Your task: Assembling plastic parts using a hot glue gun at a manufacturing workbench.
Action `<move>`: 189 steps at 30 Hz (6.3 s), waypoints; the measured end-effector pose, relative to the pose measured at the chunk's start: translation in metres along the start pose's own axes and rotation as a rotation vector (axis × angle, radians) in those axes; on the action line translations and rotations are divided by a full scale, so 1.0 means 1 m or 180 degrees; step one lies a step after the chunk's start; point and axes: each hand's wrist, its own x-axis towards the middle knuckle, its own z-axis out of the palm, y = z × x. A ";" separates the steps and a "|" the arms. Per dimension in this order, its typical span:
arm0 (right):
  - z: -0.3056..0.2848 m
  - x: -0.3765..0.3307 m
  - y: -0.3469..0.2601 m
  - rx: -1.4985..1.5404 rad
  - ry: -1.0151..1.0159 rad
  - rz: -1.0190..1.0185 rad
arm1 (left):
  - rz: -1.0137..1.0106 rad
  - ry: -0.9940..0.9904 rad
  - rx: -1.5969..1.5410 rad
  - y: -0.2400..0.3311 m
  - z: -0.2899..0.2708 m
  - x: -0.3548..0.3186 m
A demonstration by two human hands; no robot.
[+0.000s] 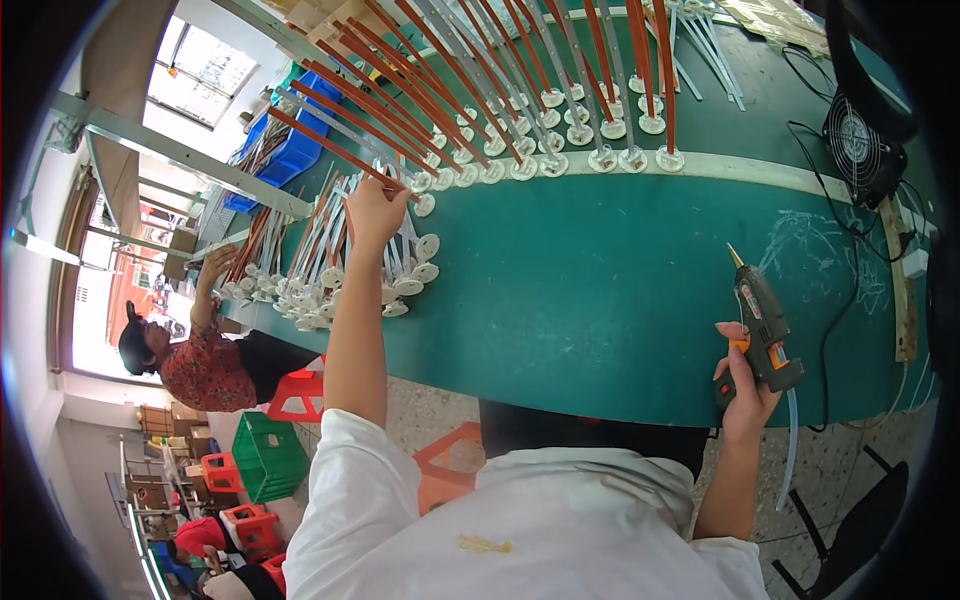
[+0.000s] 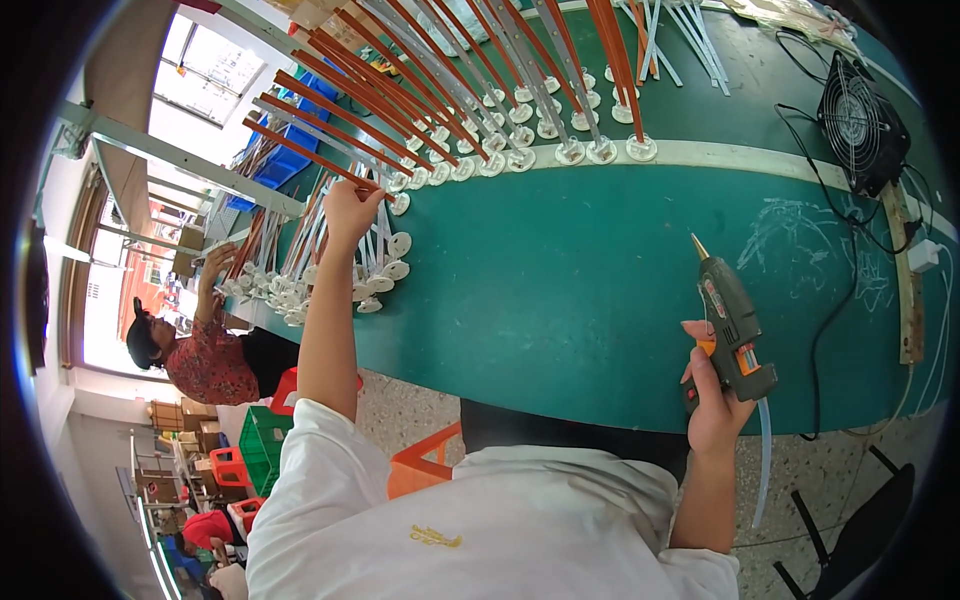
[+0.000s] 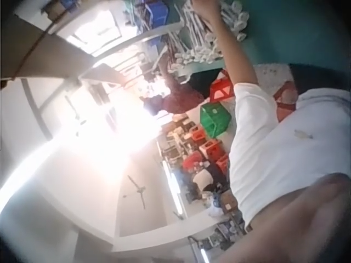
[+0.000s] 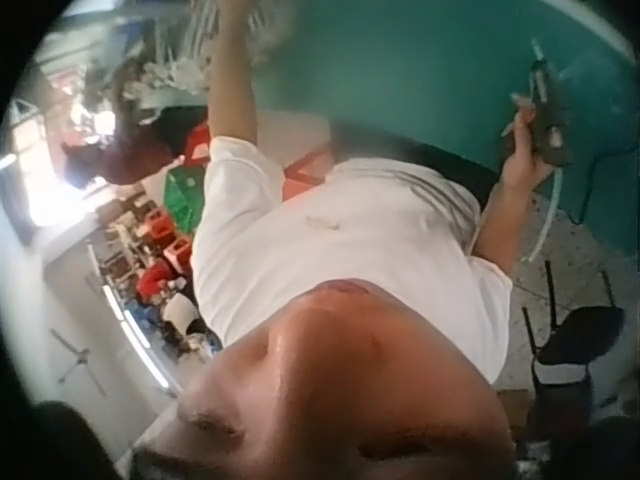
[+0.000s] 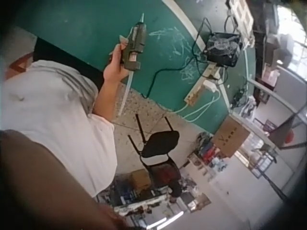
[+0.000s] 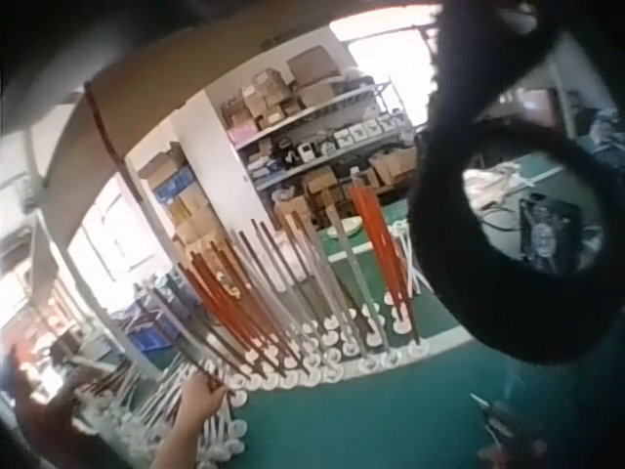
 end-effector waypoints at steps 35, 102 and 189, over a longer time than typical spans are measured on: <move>-0.003 0.000 0.004 -0.0190 -0.0264 -0.0117 | -0.0186 -0.1049 0.0914 -0.024 -0.011 -0.030; 0.070 -0.080 -0.017 -0.0573 -0.2176 -0.0090 | 0.0253 0.0320 -0.1783 0.111 -0.061 -0.248; 0.110 -0.105 0.028 -0.1038 -0.1944 -0.0640 | 0.0564 -0.0174 -0.2116 0.092 -0.038 -0.258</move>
